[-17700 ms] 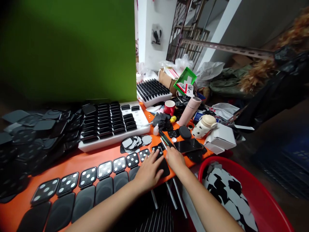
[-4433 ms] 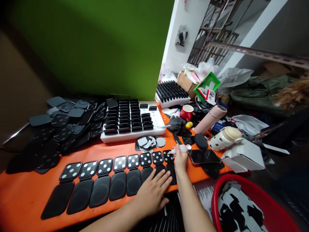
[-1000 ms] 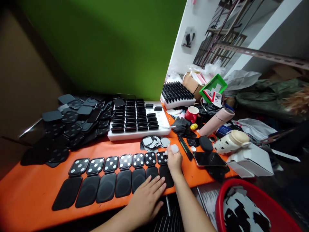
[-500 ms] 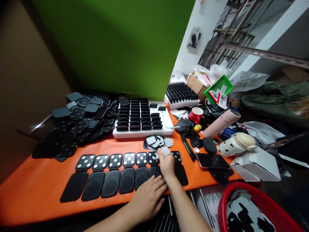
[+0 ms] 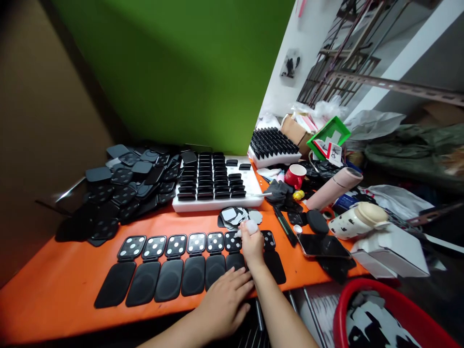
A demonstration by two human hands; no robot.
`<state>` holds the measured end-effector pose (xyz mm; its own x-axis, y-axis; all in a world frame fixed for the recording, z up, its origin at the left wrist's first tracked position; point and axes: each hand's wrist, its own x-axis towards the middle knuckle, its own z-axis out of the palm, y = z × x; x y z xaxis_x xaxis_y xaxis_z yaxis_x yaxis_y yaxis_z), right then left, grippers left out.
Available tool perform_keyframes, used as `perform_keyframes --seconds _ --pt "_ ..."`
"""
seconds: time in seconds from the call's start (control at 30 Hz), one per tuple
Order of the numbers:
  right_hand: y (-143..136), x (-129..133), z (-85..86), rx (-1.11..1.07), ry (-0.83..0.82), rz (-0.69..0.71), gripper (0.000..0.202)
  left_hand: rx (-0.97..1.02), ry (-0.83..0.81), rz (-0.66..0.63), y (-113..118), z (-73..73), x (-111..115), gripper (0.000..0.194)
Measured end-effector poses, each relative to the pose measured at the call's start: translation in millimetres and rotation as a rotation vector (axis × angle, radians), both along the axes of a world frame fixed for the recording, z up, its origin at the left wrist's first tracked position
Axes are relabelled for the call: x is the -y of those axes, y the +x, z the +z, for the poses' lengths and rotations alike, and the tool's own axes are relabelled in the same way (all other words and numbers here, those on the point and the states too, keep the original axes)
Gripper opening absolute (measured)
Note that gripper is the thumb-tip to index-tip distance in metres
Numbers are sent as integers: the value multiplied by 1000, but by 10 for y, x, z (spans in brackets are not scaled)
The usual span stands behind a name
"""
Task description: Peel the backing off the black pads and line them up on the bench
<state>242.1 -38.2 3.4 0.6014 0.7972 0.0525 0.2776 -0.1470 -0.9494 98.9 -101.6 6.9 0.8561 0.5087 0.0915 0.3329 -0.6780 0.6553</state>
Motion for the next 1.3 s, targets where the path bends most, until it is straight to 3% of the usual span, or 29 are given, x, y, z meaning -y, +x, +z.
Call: perform_keyframes --seconds 0.17,0.33,0.57,1.0,1.3 --pt "32 15 3 -44 -3 -12 41 9 -57 -44 -19 124 -89 53" --pt "-220 28 38 -104 -1 78 40 38 -30 24 -249 249 -157 31" --pt "-505 6 8 -37 -7 153 32 14 -8 144 -646 191 -217 18" --pt "-489 -139 -65 -58 -29 91 37 23 -14 194 -647 134 -218 16" --pt "-539 -190 -23 -105 -16 94 42 32 -29 198 -663 237 -241 12"
